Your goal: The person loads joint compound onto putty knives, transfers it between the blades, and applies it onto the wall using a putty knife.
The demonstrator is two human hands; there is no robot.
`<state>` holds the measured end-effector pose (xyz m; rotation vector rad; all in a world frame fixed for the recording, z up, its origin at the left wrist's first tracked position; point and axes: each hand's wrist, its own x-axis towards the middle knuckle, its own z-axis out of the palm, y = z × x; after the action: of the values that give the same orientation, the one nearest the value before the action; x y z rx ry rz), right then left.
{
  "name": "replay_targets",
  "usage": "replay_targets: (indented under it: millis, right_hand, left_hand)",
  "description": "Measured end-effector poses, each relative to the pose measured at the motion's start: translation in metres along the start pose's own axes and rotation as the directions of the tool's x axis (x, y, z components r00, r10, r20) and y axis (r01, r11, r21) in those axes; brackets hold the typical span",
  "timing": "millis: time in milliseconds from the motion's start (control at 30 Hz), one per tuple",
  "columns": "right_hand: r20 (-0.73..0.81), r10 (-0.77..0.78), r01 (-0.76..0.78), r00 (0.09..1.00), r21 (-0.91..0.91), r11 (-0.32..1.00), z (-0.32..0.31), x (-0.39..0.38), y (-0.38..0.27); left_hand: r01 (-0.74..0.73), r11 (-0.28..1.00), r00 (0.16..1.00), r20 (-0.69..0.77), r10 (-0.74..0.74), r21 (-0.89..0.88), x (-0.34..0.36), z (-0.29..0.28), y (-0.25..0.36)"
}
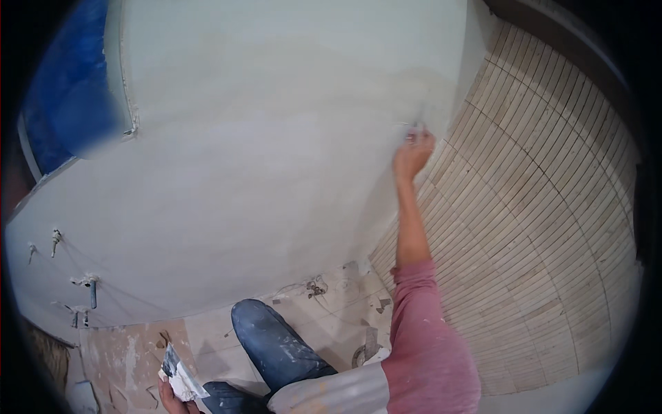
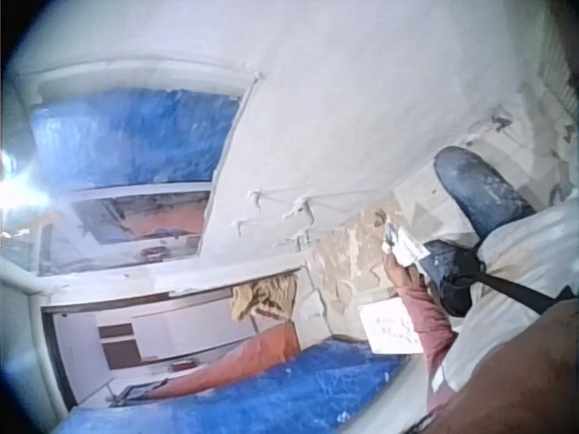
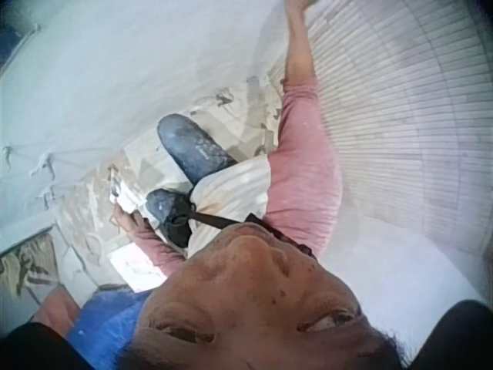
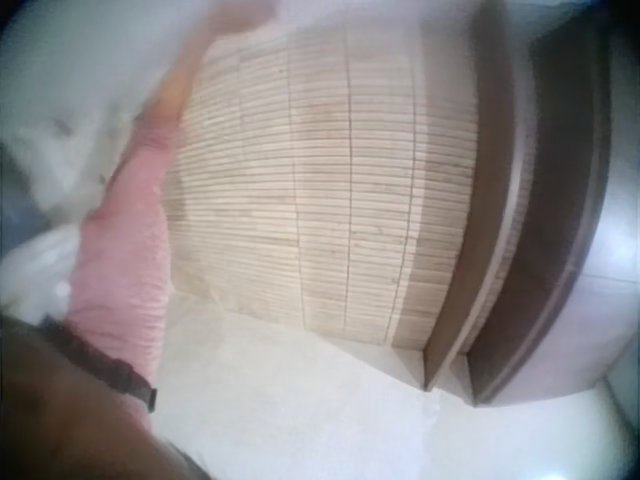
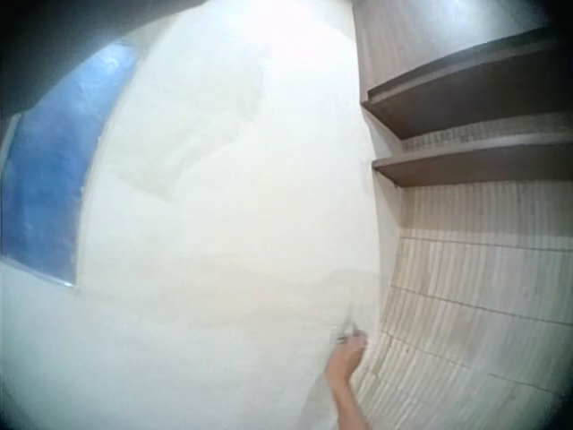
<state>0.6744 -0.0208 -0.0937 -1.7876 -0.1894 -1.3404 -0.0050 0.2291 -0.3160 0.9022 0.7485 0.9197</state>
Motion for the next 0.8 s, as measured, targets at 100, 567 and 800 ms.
replay_targets:
  millis: [100,567,800]
  right_hand:
    - [0.038,-0.370,0.368,0.928,0.047,0.929,-0.008,-0.065,-0.064]
    - [-0.059,0.117,-0.117,0.991,-0.001,0.993,-0.030,0.059,0.095]
    - [-0.024,0.169,-0.170,0.985,-0.261,0.950,-0.007,0.084,0.096]
  left_hand:
    - [0.002,0.998,0.997,-0.081,-0.007,-0.062,-0.003,0.007,0.004]
    - [0.002,0.992,1.000,-0.011,-0.004,-0.128,0.009,-0.019,-0.021]
    - [0.017,0.992,0.997,-0.076,-0.027,-0.128,0.007,-0.008,-0.022]
